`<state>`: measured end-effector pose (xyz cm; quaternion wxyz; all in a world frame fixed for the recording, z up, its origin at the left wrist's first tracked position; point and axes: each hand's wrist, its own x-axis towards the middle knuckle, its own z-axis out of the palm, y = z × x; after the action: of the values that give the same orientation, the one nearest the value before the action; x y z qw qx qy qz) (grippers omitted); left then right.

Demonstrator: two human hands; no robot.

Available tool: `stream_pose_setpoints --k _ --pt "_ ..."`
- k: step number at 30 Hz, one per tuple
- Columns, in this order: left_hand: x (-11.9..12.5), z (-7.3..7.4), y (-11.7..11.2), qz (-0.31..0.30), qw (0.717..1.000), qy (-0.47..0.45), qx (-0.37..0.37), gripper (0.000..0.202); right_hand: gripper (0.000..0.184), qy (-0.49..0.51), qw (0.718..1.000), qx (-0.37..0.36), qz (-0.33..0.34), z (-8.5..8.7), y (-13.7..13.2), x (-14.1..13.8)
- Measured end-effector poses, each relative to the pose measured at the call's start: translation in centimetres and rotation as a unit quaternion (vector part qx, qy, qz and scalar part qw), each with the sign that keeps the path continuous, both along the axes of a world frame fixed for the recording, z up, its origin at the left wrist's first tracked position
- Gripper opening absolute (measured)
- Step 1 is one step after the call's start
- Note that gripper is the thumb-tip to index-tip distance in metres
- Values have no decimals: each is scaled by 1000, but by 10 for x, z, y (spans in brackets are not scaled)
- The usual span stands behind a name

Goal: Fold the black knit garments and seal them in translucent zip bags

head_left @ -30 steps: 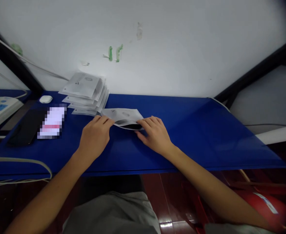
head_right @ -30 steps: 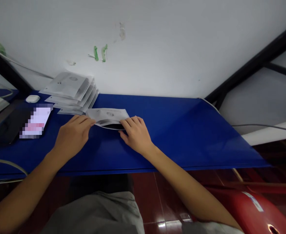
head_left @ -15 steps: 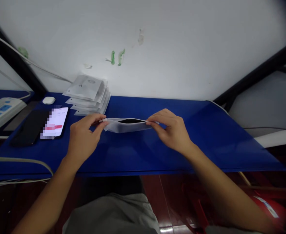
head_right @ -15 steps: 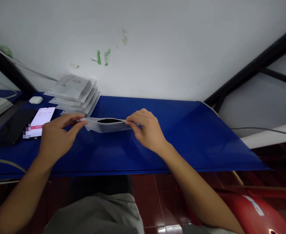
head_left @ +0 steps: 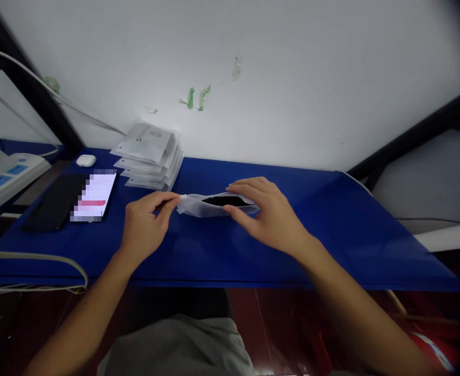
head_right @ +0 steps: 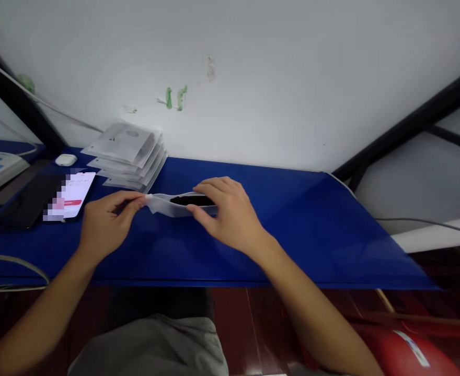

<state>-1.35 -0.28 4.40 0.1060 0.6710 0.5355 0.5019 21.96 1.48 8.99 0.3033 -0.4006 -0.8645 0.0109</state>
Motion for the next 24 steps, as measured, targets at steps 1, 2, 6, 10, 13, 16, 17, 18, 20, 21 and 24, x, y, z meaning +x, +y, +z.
stream_pose_setpoints --k 1,2,6,10,13,16,17,18,20,21,24 --pt "3 0 -2 -7 1000 6 6 11 22 -2 1000 15 7 -1 -1 -7" --pt "5 1 -3 -17 1000 12 14 10 22 -5 999 28 17 -2 -2 -15" --pt "15 2 -9 -58 997 28 38 11 17 -28 997 50 55 -7 -2 -37" --pt "17 2 -11 -63 997 26 36 14 19 -47 996 38 69 -7 -1 -42" --pt "17 2 -12 -61 997 18 37 14 18 -65 995 26 72 -4 -1 -41" --pt "17 1 -12 -61 997 18 41 14 18 -79 994 19 74 -2 -2 -41" --pt "17 1 -12 -61 997 20 43 13 18 -81 994 20 74 -1 -3 -41" --pt "17 1 -13 -62 997 22 46 13 18 -82 994 22 73 -1 -3 -41" --pt "17 0 -13 -63 996 30 54 13 17 -82 993 30 75 -2 -3 -41" --pt "17 0 -13 -63 996 35 59 13 17 -82 993 35 77 -2 -3 -40" --pt "16 1 -13 -58 994 51 74 13 16 -84 992 52 81 -3 -3 -38"
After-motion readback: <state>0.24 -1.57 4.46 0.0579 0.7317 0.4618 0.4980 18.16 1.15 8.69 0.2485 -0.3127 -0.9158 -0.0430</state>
